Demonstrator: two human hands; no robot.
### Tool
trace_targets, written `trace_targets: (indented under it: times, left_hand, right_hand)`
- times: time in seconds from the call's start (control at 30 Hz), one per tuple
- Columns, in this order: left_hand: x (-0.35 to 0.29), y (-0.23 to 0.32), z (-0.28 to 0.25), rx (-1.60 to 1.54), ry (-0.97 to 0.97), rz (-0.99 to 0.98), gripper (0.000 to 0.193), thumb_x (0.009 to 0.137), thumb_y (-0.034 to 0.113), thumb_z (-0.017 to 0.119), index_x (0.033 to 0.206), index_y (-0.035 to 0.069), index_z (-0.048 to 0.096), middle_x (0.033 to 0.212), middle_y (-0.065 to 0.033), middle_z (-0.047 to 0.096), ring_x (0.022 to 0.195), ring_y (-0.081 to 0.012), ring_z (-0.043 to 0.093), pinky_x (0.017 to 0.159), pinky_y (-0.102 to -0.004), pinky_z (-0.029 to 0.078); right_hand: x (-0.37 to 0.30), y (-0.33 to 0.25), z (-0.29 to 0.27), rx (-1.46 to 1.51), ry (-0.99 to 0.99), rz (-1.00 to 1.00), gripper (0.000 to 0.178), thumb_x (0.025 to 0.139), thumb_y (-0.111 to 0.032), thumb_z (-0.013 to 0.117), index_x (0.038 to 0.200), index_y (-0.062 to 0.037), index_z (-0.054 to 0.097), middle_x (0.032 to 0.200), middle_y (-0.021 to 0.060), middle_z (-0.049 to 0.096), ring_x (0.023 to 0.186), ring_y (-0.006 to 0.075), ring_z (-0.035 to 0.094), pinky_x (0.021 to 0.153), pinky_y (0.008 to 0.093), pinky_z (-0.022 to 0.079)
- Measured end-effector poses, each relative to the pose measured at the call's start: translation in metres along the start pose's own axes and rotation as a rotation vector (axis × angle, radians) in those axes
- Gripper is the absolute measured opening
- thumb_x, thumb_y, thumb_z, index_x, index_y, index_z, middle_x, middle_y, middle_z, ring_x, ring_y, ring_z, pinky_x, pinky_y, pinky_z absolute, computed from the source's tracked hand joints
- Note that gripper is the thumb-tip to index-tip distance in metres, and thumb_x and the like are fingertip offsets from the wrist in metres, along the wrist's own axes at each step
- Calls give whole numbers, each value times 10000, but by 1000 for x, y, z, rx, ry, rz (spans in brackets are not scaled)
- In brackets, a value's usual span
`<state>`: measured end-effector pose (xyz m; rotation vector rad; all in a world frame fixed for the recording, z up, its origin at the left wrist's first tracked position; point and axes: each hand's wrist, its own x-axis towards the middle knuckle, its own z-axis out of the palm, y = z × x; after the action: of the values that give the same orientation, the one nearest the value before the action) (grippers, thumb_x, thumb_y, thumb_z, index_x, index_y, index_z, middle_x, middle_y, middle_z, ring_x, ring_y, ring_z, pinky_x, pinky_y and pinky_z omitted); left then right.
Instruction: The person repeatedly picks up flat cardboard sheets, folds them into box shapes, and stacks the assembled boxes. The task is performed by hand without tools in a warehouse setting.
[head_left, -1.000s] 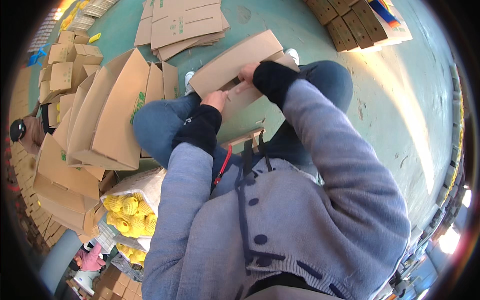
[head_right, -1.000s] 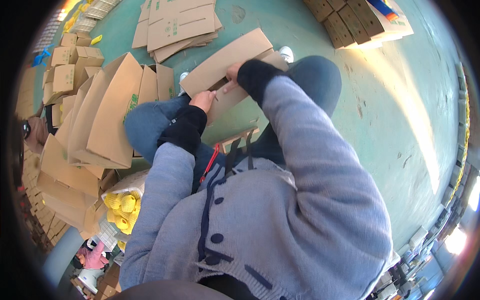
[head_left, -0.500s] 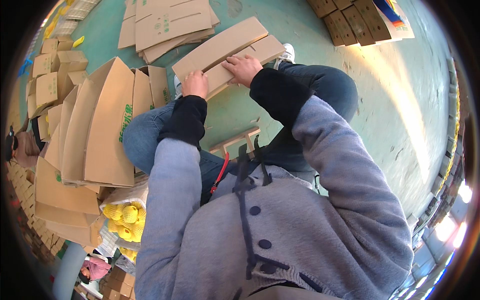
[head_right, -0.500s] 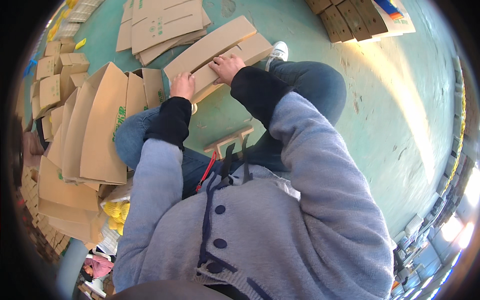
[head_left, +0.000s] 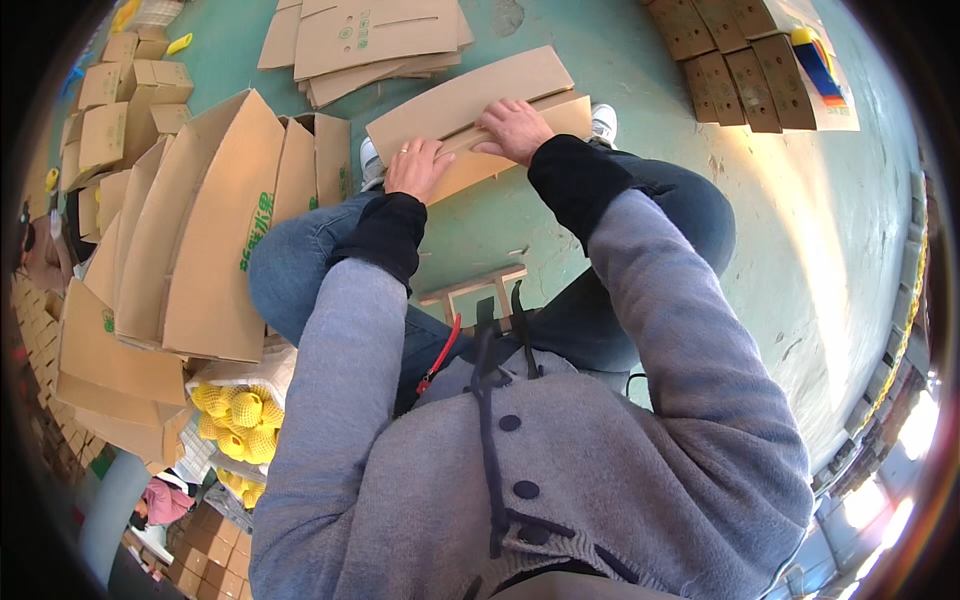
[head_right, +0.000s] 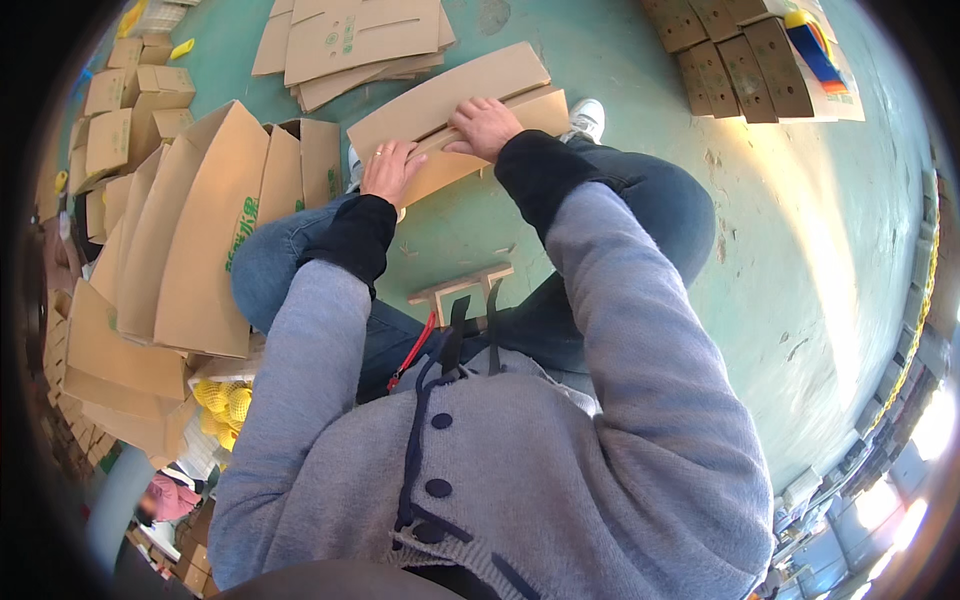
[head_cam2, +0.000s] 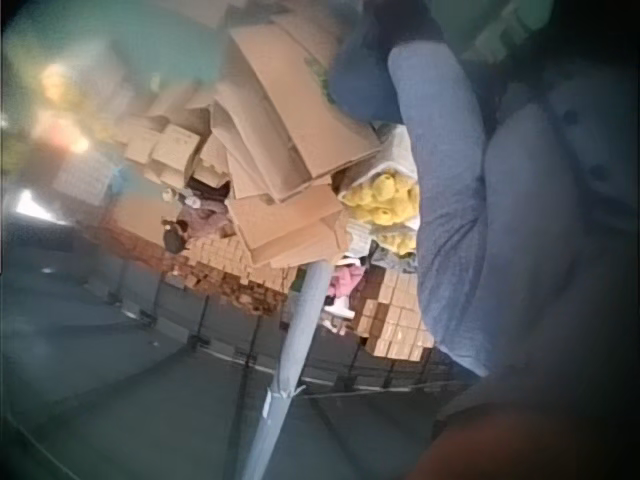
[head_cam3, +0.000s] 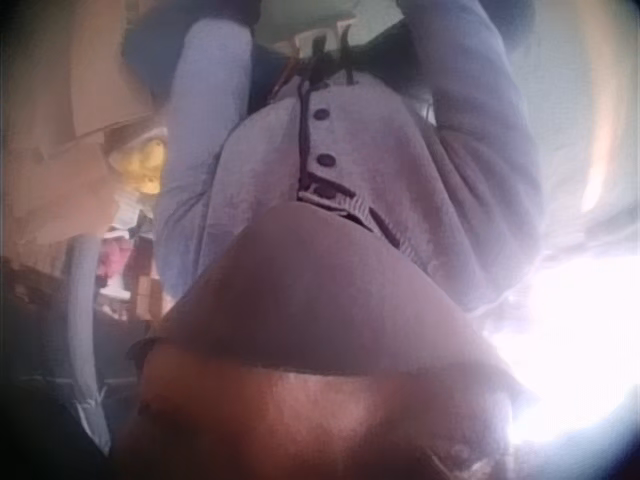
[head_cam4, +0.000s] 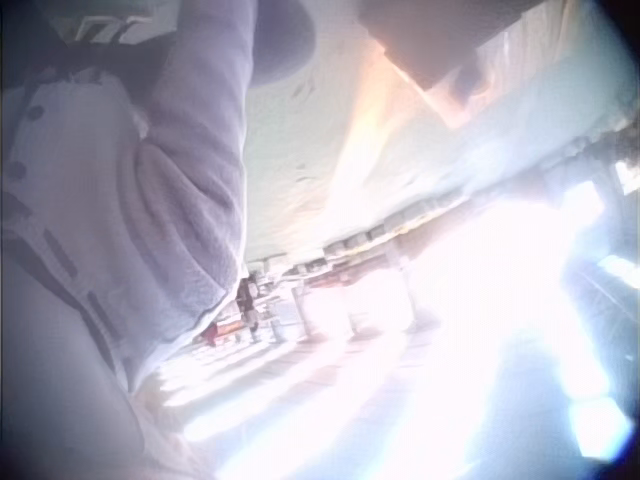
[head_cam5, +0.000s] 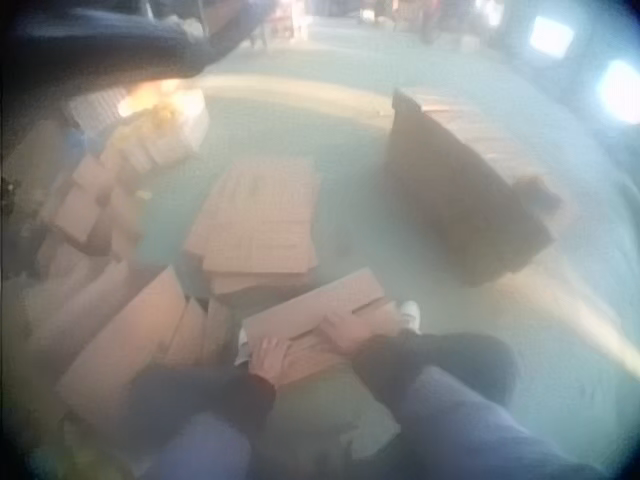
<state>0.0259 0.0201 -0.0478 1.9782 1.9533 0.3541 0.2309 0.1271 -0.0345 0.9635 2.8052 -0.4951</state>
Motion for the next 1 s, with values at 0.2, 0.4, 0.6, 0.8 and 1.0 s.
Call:
trace_targets:
  times: [0.2,0.4,0.6,0.8,1.0]
  left_hand:
    - [20,-8,16,100,70,-27,328,862,368,612,1015,79,628,1159,-107,566,1110,-281,517,973,-449,382]
    - [37,-28,42,236,439,-369,593,870,356,619,1324,37,413,1408,-126,401,1346,-288,319,1073,-482,255]
    - [40,-31,43,227,336,-466,709,835,375,664,1353,-5,365,1427,-158,374,1369,-306,284,1044,-463,289]
    - [37,-35,46,274,393,-407,746,805,385,687,1360,3,367,1432,-148,371,1367,-309,295,1033,-454,309]
    - [34,-44,49,8,487,-448,747,804,323,695,1370,-19,348,1427,-199,368,1351,-346,314,1072,-459,302]
  right_hand:
    - [21,18,19,-95,267,-43,702,894,-609,410,1455,-194,327,1501,28,331,1403,224,260,1123,439,218]
    - [42,25,51,-101,265,22,652,928,-570,382,1488,-258,261,1541,-14,261,1435,201,197,1158,487,100]
    - [43,26,29,7,169,24,639,909,-528,470,1468,-270,299,1527,-28,289,1425,198,222,1144,513,114]
    - [32,88,19,224,500,799,965,739,-647,646,1416,-55,296,1410,184,400,1261,353,447,1001,516,379]
    - [29,91,20,329,353,891,961,707,-694,638,1358,-52,344,1224,222,526,1027,418,595,864,507,480]
